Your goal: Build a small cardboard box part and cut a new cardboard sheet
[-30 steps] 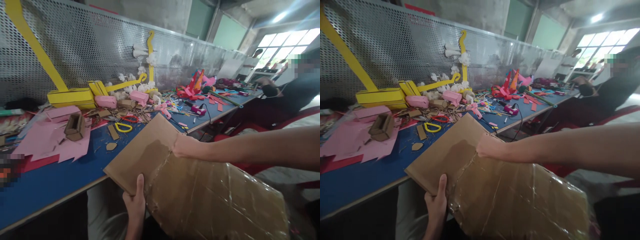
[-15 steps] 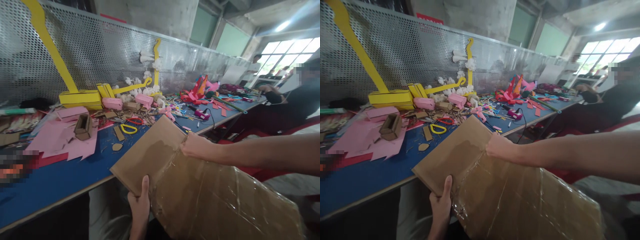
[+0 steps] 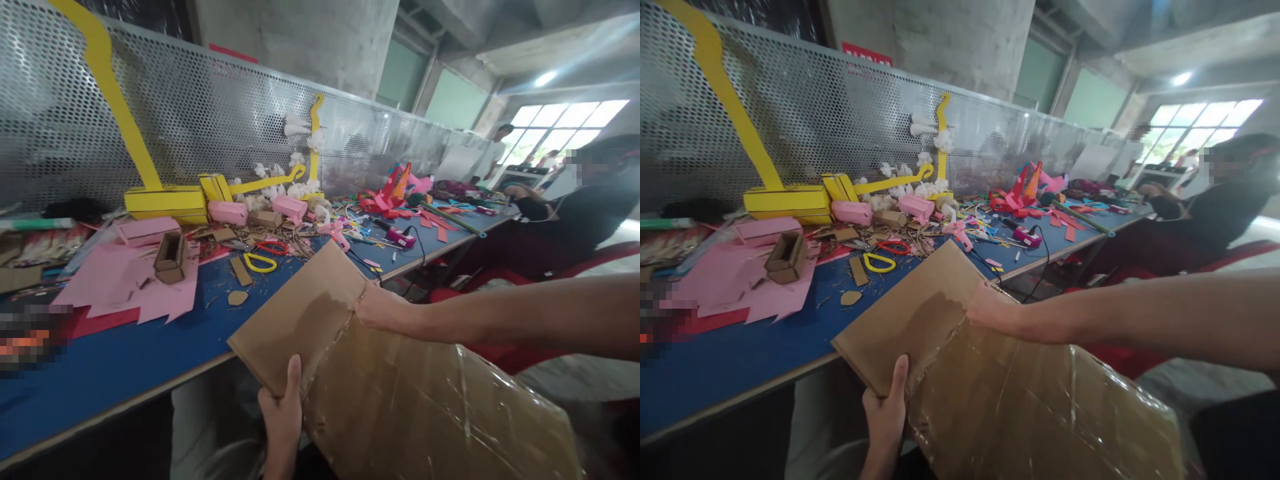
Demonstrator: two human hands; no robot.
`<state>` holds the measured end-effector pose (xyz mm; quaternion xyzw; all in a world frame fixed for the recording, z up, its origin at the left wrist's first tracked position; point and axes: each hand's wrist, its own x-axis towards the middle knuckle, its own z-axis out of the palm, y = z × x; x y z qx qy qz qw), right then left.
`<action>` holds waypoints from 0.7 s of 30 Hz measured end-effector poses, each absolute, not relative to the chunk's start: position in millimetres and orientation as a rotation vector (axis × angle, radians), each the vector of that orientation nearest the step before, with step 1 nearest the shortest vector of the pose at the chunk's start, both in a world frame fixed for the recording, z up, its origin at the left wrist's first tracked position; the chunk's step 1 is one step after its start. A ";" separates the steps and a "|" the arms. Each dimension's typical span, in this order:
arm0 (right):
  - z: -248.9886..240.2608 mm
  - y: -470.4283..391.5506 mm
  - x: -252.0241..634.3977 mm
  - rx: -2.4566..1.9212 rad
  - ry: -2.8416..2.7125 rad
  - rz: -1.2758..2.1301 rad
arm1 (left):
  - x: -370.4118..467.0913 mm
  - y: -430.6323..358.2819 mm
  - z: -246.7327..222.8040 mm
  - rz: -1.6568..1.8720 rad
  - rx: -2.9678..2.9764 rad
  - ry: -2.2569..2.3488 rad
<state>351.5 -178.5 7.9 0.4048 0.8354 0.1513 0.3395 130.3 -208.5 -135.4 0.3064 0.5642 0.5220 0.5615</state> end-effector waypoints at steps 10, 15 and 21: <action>49.9 -203.7 362.8 1.218 1.963 0.629 | 127.0 -205.6 -150.9 1.255 0.754 1.289; 38.1 -199.9 363.8 1.212 1.973 0.638 | 127.6 -208.0 -142.6 1.260 0.720 1.308; 8.6 -185.4 362.0 1.185 2.025 0.604 | 128.8 -209.3 -147.8 1.235 0.724 1.340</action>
